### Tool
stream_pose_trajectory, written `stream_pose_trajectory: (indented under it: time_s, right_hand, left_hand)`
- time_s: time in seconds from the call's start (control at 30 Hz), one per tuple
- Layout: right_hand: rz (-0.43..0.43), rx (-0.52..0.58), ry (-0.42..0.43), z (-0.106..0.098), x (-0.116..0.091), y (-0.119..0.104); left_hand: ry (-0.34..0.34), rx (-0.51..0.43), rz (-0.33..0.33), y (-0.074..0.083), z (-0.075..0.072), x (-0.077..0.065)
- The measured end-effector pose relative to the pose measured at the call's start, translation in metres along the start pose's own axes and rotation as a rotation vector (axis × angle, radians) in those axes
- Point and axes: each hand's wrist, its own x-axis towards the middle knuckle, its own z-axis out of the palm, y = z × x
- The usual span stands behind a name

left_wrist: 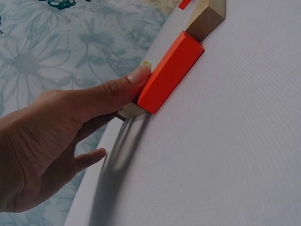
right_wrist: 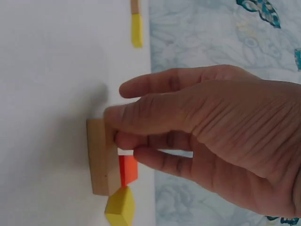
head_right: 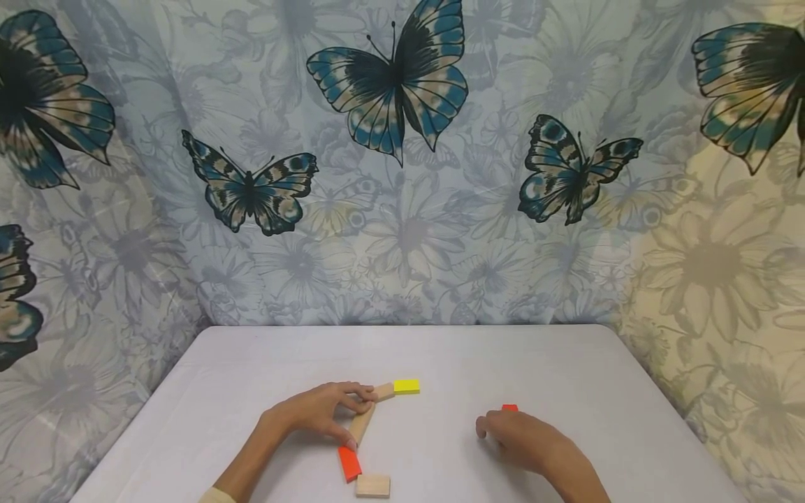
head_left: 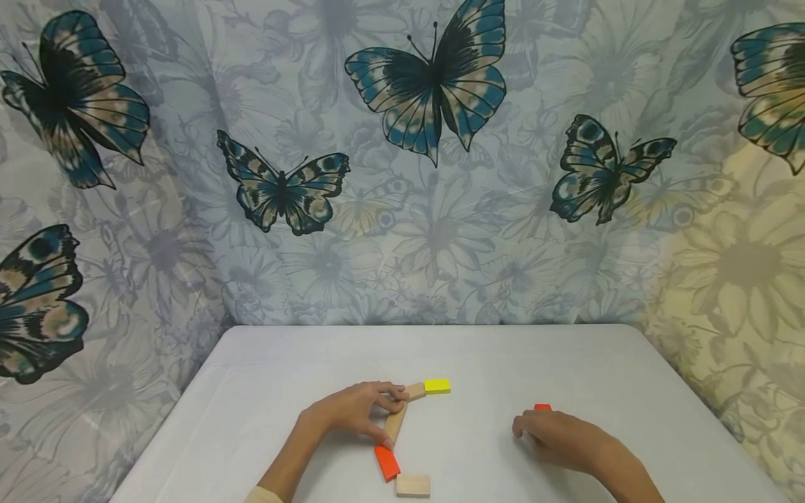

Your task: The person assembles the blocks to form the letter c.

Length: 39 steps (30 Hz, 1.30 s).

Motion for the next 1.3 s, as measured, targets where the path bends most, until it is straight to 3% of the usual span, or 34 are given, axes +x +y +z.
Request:
stream_pose_trajectory:
  time_s: [0.23, 0.5, 0.63, 0.7, 0.9, 1.1, 1.3]
  right_hand:
    - [-0.002, 0.019, 0.008, -0.005, -0.002, 0.003]
    - [-0.163, -0.095, 0.143, 0.008, -0.005, 0.011]
    - [-0.123, -0.113, 0.118, 0.01, -0.005, 0.013]
    - [-0.073, -0.089, 0.063, 0.008, -0.005, 0.012]
    - [-0.099, -0.075, 0.082, 0.005, -0.005, 0.01]
    - [-0.072, -0.105, 0.068, -0.005, -0.004, 0.007]
    - [-0.053, 0.045, 0.003, -0.015, 0.003, 0.003]
  left_hand:
    - [-0.006, 0.011, -0.012, 0.0, -0.001, -0.001]
    - [-0.009, -0.015, -0.011, -0.002, -0.002, -0.003]
    - [-0.007, -0.012, -0.009, -0.002, -0.002, -0.002]
    - [-0.01, -0.008, -0.008, -0.002, -0.002, -0.001]
    - [-0.014, -0.017, -0.012, 0.001, -0.001, 0.001]
    - [-0.014, -0.01, 0.0, 0.002, 0.001, 0.001]
    - [-0.008, 0.003, 0.001, 0.001, -0.001, 0.001]
